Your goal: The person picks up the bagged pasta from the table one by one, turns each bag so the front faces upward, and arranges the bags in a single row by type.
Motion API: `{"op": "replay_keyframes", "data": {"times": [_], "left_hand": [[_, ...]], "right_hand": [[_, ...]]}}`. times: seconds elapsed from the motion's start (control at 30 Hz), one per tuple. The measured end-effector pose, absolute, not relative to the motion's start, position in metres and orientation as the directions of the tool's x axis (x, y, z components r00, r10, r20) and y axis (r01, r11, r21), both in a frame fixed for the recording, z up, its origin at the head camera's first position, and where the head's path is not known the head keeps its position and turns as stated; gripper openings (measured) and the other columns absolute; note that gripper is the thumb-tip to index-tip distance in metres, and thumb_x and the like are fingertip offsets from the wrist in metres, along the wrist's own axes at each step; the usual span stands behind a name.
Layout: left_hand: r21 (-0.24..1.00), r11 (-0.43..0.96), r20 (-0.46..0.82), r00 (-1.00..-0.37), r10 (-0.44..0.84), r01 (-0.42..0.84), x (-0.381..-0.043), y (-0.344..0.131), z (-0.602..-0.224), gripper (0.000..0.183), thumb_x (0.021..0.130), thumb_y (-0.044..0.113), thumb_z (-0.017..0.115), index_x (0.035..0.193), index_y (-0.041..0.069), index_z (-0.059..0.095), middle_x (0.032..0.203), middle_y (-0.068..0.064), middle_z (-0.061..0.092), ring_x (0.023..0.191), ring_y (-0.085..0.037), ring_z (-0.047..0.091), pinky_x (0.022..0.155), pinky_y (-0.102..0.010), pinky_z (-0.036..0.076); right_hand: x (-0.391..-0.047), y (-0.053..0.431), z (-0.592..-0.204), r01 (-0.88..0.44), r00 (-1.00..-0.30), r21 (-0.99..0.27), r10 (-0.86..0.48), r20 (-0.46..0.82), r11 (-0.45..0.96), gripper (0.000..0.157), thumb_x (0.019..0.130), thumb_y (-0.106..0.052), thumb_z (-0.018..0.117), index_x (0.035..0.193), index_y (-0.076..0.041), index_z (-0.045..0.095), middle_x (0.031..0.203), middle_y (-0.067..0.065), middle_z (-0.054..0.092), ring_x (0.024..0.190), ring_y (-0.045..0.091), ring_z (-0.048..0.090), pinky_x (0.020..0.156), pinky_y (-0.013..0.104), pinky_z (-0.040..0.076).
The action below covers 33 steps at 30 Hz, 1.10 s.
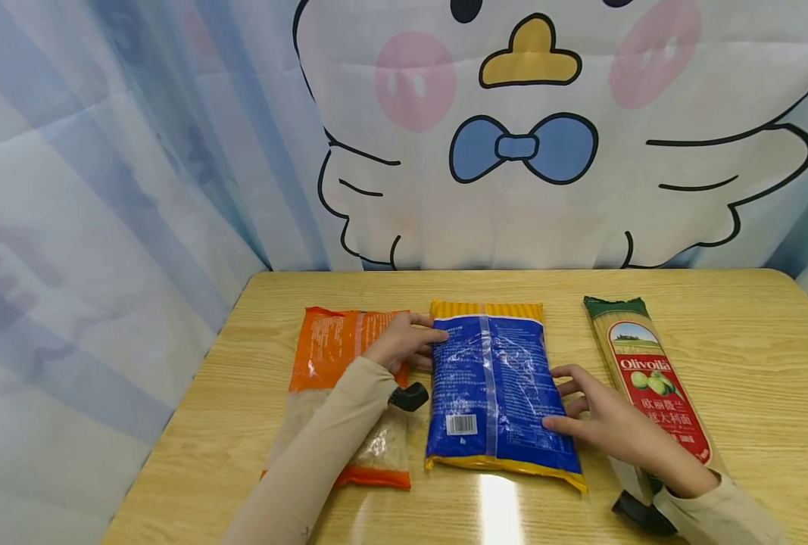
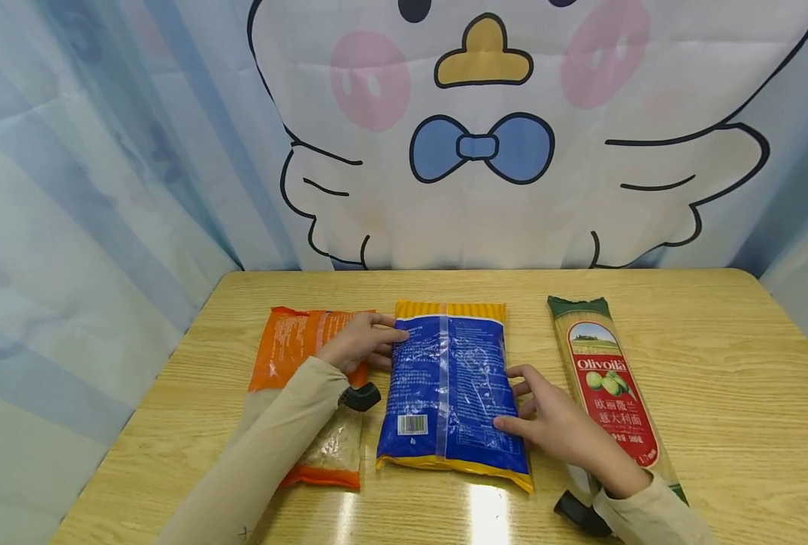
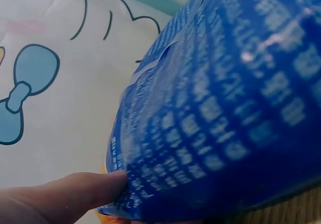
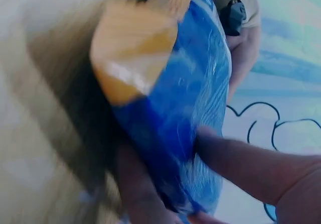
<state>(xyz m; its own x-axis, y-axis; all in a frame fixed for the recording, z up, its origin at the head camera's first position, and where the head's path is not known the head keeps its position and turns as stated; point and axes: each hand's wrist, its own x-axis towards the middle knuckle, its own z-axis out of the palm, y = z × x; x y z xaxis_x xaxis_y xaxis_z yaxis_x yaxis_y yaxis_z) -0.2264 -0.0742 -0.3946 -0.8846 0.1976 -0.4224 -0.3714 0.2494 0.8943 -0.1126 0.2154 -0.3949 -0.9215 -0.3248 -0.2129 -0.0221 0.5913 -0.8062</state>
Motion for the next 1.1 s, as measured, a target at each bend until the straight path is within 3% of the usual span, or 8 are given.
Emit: {"op": "replay_keyframes", "data": {"times": [0.23, 0.43, 0.67, 0.9, 1.1], "left_hand": [[0.912, 0.17, -0.402, -0.894, 0.198, -0.372, -0.222, -0.076, -0.394, 0.056, 0.09, 0.019, 0.075, 0.139, 0.004, 0.052, 0.098, -0.018, 0.074, 0.066, -0.019, 0.073, 0.066, -0.034, 0.063], [0.918, 0.028, -0.392, -0.896, 0.21, -0.396, -0.223, -0.076, -0.39, 0.063, 0.089, 0.017, 0.076, 0.144, 0.004, 0.048, 0.109, -0.019, 0.073, 0.082, -0.024, 0.075, 0.073, -0.035, 0.062], [0.91, -0.073, -0.385, -0.899, 0.208, -0.407, -0.218, -0.071, -0.379, 0.06, 0.088, 0.014, 0.077, 0.141, 0.004, 0.051, 0.113, -0.019, 0.071, 0.087, -0.025, 0.075, 0.075, -0.036, 0.062], [0.922, -0.087, -0.355, -0.914, 0.198, -0.377, -0.216, -0.064, -0.368, 0.049, 0.088, 0.015, 0.077, 0.133, 0.008, 0.059, 0.109, -0.016, 0.073, 0.079, -0.022, 0.074, 0.084, -0.04, 0.06], [0.924, -0.085, -0.352, -0.915, 0.197, -0.374, -0.215, -0.063, -0.365, 0.048, 0.089, 0.011, 0.075, 0.133, 0.007, 0.059, 0.108, -0.017, 0.072, 0.075, -0.021, 0.073, 0.078, -0.036, 0.062]], "right_hand": [[-0.112, 0.214, -0.395, 0.031, -0.913, -0.862, -0.336, -0.23, 0.506, 0.071, 0.092, -0.018, 0.073, 0.143, 0.006, 0.03, 0.126, 0.027, 0.054, 0.102, 0.028, 0.066, 0.08, 0.041, 0.061], [-0.112, 0.21, -0.39, 0.071, -0.894, -0.901, -0.373, -0.248, 0.428, 0.072, 0.092, -0.017, 0.072, 0.144, 0.007, 0.028, 0.127, 0.028, 0.051, 0.107, 0.032, 0.064, 0.082, 0.042, 0.06], [-0.113, 0.213, -0.389, 0.072, -0.883, -0.925, -0.408, -0.233, 0.372, 0.069, 0.093, -0.014, 0.07, 0.144, 0.006, 0.028, 0.127, 0.029, 0.052, 0.109, 0.033, 0.063, 0.08, 0.042, 0.061], [-0.113, 0.217, -0.389, 0.063, -0.88, -0.938, -0.423, -0.214, 0.342, 0.069, 0.094, -0.012, 0.068, 0.146, 0.005, 0.026, 0.128, 0.031, 0.051, 0.108, 0.034, 0.064, 0.077, 0.04, 0.061], [-0.111, 0.219, -0.383, 0.029, -0.886, -0.932, -0.422, -0.191, 0.361, 0.067, 0.095, -0.012, 0.068, 0.146, 0.004, 0.028, 0.126, 0.028, 0.054, 0.106, 0.031, 0.064, 0.074, 0.036, 0.061]]}}
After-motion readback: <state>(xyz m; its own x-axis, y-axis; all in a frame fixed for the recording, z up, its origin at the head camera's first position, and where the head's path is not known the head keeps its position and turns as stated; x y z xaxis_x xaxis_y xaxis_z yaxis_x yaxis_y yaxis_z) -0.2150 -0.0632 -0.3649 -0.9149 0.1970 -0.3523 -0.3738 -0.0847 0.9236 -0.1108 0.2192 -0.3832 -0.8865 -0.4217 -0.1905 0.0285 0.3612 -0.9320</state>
